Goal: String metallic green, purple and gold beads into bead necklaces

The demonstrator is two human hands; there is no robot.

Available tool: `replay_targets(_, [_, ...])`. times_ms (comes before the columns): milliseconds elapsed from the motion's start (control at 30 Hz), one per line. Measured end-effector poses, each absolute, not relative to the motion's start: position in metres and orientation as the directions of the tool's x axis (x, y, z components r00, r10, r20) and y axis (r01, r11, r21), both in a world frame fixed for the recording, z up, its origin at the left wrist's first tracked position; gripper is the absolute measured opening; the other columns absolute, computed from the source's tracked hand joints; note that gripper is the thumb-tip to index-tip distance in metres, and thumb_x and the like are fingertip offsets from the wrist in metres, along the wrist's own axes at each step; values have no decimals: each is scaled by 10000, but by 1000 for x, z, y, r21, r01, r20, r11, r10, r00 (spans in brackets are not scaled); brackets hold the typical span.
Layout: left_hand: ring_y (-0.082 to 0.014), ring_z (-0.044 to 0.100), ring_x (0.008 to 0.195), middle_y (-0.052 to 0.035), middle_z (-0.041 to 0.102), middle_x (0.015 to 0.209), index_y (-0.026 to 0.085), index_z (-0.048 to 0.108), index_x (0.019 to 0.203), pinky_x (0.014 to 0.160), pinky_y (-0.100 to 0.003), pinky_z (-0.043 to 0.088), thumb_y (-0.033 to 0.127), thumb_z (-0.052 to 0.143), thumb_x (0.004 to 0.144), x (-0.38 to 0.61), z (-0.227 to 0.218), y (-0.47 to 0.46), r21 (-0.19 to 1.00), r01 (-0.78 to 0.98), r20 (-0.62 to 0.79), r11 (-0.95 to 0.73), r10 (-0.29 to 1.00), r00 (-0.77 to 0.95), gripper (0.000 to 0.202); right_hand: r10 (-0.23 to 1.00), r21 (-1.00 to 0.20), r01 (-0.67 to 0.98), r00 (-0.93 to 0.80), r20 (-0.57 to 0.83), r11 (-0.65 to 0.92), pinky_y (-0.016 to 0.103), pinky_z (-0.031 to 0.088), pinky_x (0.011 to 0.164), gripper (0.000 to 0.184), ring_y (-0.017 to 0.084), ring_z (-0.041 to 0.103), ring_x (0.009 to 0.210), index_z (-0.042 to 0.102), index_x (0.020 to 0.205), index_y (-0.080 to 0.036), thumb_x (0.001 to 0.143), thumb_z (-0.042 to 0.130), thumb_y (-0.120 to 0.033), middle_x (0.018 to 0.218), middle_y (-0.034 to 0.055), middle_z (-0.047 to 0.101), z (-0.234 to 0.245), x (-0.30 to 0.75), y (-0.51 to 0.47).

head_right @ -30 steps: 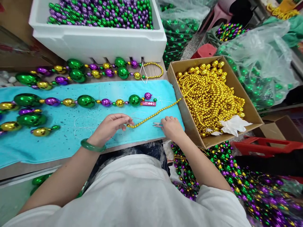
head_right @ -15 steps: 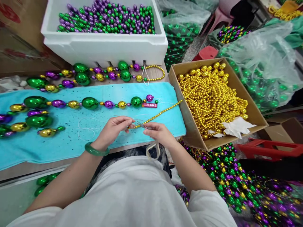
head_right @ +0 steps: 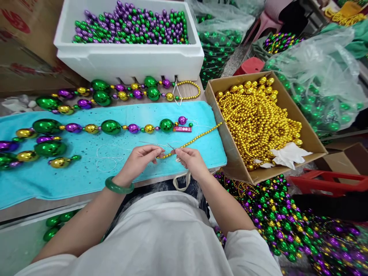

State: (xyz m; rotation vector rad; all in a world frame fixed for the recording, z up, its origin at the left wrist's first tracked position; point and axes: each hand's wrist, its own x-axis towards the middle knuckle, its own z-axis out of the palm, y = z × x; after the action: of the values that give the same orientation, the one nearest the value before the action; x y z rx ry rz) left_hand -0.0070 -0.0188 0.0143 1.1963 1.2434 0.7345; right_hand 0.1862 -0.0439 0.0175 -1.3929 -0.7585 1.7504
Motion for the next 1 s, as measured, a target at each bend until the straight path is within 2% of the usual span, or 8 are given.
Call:
replay_targets(200, [-170, 627, 704, -66, 722, 772, 166, 738, 817, 560, -242, 489, 523, 694, 742, -6, 12, -21, 946, 192, -302, 261, 926, 226, 367, 820, -788, -231, -129, -557, -571, 234, 152, 439, 453, 50, 319, 448, 743, 847, -136, 632, 767, -534, 608, -15, 528, 10, 185, -44])
replay_targets(367, [-178, 624, 716, -65, 714, 757, 166, 735, 780, 574, -251, 490, 531, 683, 736, -3, 12, -23, 940, 231, -306, 250, 919, 250, 371, 851, -822, -223, -94, -517, -524, 234, 148, 446, 464, 55, 285, 455, 725, 824, -144, 633, 745, -566, 575, -30, 484, 8, 183, -44])
replay_targets(500, [-178, 633, 718, -66, 723, 768, 170, 740, 798, 572, -247, 486, 533, 683, 741, -6, 7, -23, 935, 246, -314, 255, 919, 237, 371, 891, -888, -80, -82, -447, -453, 239, 202, 468, 421, 77, 316, 488, 695, 823, -168, 690, 693, -568, 603, -24, 492, 11, 197, -47])
replay_targets(600, [-183, 641, 730, -74, 728, 785, 171, 740, 805, 574, -247, 487, 534, 673, 757, -11, 1, -24, 935, 252, -311, 251, 920, 238, 372, 955, -934, 201, 94, -282, -295, 249, 294, 524, 322, 110, 397, 540, 656, 785, -187, 716, 679, -501, 606, -23, 500, 10, 214, -41])
replay_targets(700, [-191, 650, 744, -80, 730, 785, 168, 737, 787, 580, -248, 486, 541, 670, 760, -14, -4, -26, 936, 258, -303, 242, 924, 232, 381, 965, -788, 568, 232, -123, -237, 266, 358, 589, 202, 160, 518, 610, 680, 901, -205, 789, 599, -352, 649, 0, 592, 3, 231, -31])
replay_targets(800, [-201, 661, 771, -83, 739, 801, 170, 745, 823, 586, -247, 490, 548, 682, 747, -15, -5, -27, 932, 251, -316, 261, 925, 211, 391, 986, -561, 811, 127, -110, -167, 283, 407, 664, 317, 205, 628, 770, 689, 1085, -247, 839, 492, -220, 865, 38, 724, -3, 241, -23])
replay_targets(900, [-199, 653, 771, -77, 742, 821, 174, 752, 848, 592, -250, 493, 536, 688, 748, -15, -4, -26, 935, 254, -300, 247, 935, 192, 381, 976, -399, 917, -106, -188, 22, 279, 427, 730, 362, 218, 650, 954, 681, 1153, -271, 868, 471, -193, 1103, 45, 730, -8, 240, -19])
replay_targets(1000, [-197, 647, 810, -75, 735, 868, 179, 753, 820, 636, -260, 505, 495, 682, 769, -15, -1, -25, 948, 274, -219, 165, 959, 180, 327, 949, -310, 939, -225, -221, 151, 281, 425, 733, 325, 230, 648, 973, 685, 1139, -226, 911, 454, -225, 1115, 85, 718, -17, 233, -17])
